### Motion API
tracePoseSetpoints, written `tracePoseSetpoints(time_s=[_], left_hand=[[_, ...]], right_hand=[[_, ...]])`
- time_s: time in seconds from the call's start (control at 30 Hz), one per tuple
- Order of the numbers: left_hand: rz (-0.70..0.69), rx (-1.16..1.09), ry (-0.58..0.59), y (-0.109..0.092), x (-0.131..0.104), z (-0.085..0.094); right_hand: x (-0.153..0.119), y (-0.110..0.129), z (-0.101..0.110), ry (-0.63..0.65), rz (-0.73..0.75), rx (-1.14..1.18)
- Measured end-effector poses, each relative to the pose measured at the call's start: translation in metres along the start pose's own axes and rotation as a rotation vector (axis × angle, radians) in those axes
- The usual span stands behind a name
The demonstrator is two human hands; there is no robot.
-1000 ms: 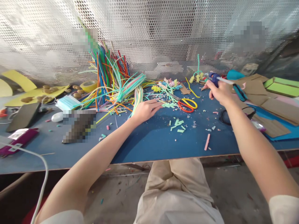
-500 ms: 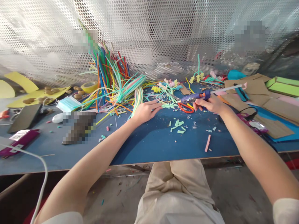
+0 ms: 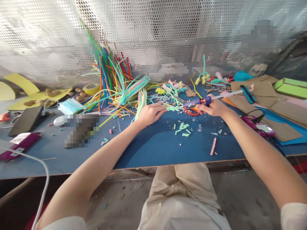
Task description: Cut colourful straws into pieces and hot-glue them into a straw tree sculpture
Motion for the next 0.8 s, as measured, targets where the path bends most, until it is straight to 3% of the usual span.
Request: tracePoseSetpoints(time_s=[0.37,0.8], left_hand=[[0.108,0.034,0.031,-0.0016,0.0016,0.0025],[0.085,0.089,0.019,-0.0061,0.0024,0.0050]], right_hand=[[0.0011,-0.0018,-0.0002,0.016,-0.033,-0.046],[0.0001,-0.0090,-0.0025,0.017,-0.033,-0.015]])
Point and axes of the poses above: each hand's wrist, its own x-axis towards the middle knuckle, its own z-axis out of the back of the hand, y = z × x, the point moved 3 cm from there along x, towards the middle knuckle, and after that the axes turned 2 degrees about z, right-handed, at the moved point
